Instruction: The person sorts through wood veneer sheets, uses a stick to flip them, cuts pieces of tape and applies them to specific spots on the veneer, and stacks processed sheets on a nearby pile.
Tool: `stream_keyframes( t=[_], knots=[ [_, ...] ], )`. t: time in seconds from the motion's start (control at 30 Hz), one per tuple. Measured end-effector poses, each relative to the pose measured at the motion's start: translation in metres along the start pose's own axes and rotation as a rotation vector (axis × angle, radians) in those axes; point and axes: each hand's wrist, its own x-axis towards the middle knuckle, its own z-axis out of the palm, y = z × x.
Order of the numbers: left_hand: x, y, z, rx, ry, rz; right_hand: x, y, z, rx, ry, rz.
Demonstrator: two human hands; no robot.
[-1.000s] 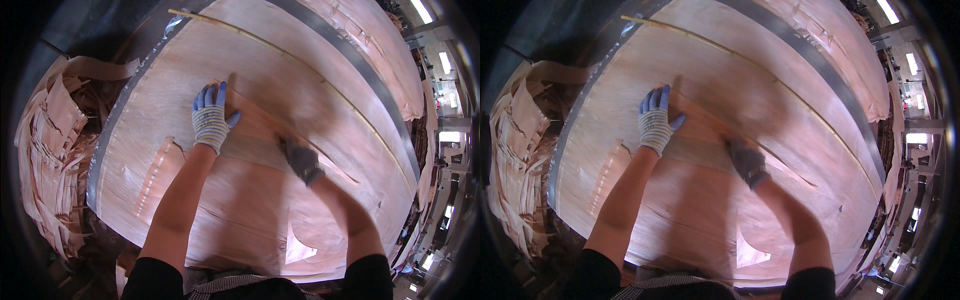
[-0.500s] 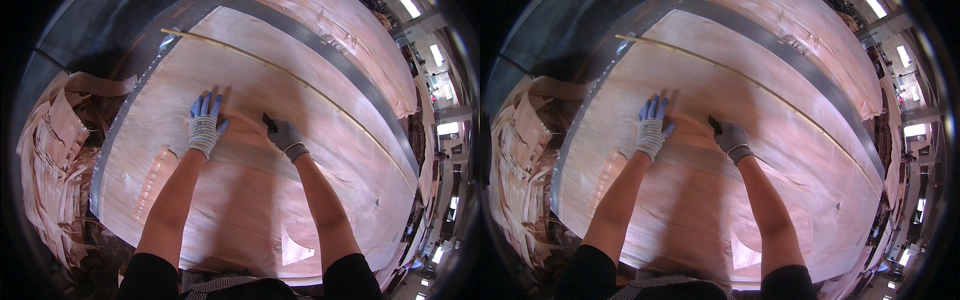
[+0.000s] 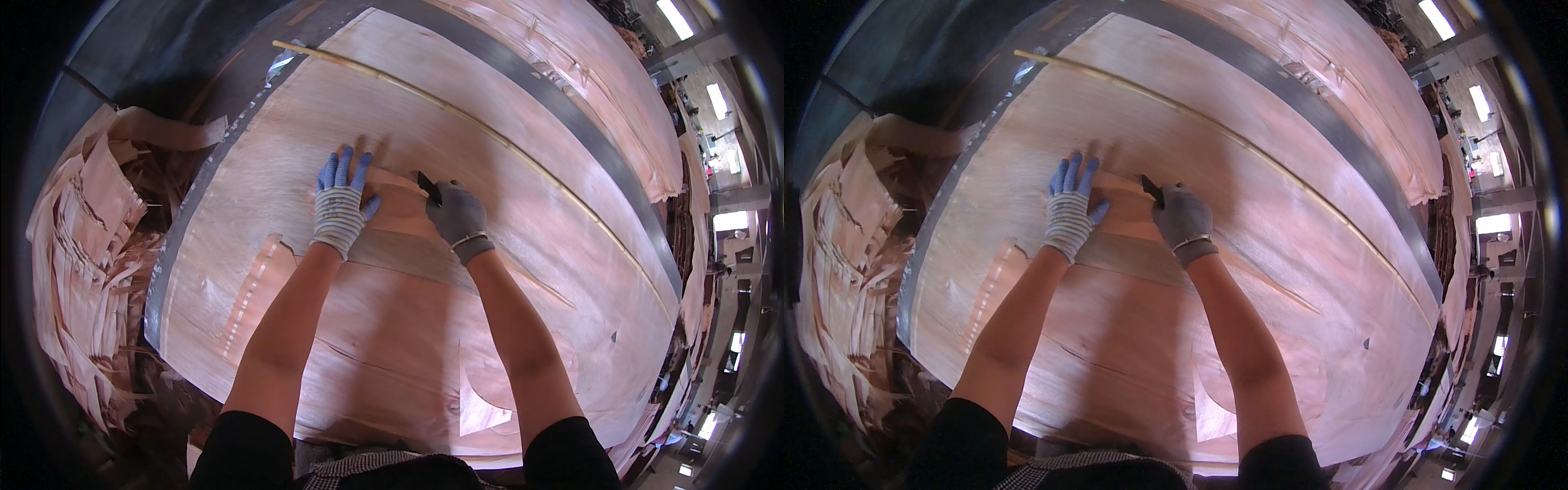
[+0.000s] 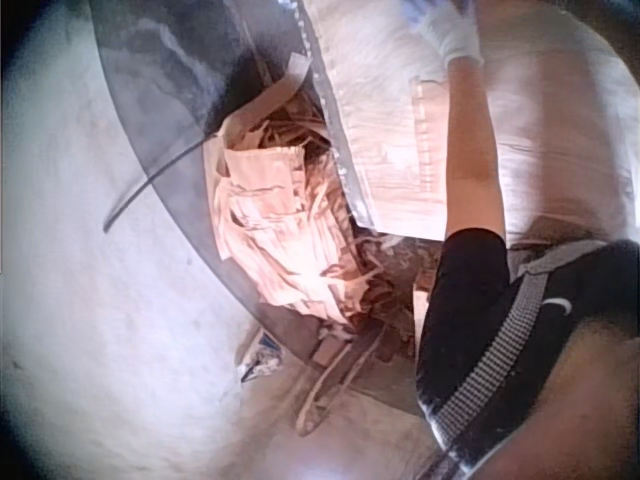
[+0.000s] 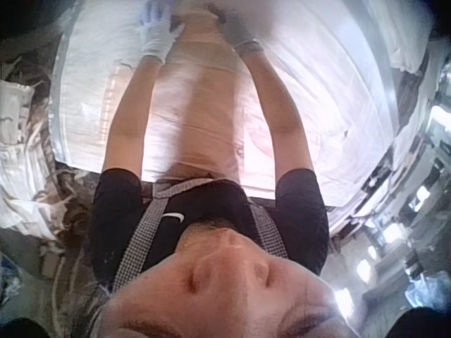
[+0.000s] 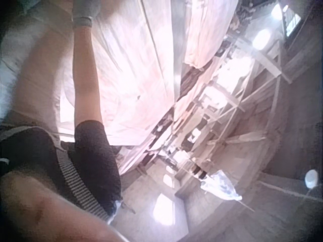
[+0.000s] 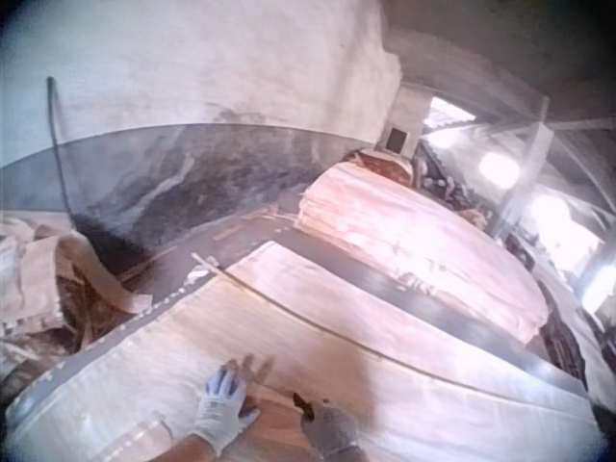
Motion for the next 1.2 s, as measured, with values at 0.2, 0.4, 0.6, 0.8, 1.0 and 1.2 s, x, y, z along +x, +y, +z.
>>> stream_keyframes(
  t=[0.2,0.4,0.6,0.8,1.0,1.2],
  knots=[
    [-0.005,-0.003,0.005,-0.04,0.036,-0.008,-0.021,-0.042,-0.043,0.504,-0.502,0.098],
    [-0.012,0.001,-0.028,-0.176,0.106,0.017,-0.006,-0.028,0.01,0.162,-0.213,-0.005],
    [-0.14,-0.051,-0.207,-0.557,0.436,-0.396,0.0,-0.002,0.029,0.263,-0.071,0.033],
    [-0.439,-0.181,-0.354,0.327,-0.484,-1.366,-0.054,-0.033,-0.022,0.857,0.008,0.168],
    [-0.408,-0.115,-0.293,-0.235,-0.576,-0.469,-0.227,0.009,-0.019,0.685,0.142,0.294],
    [-0.24,-0.068,-0.227,0.081,-0.283,-0.368,-0.389,0.057,-0.017,0.473,0.133,0.45]
  ],
)
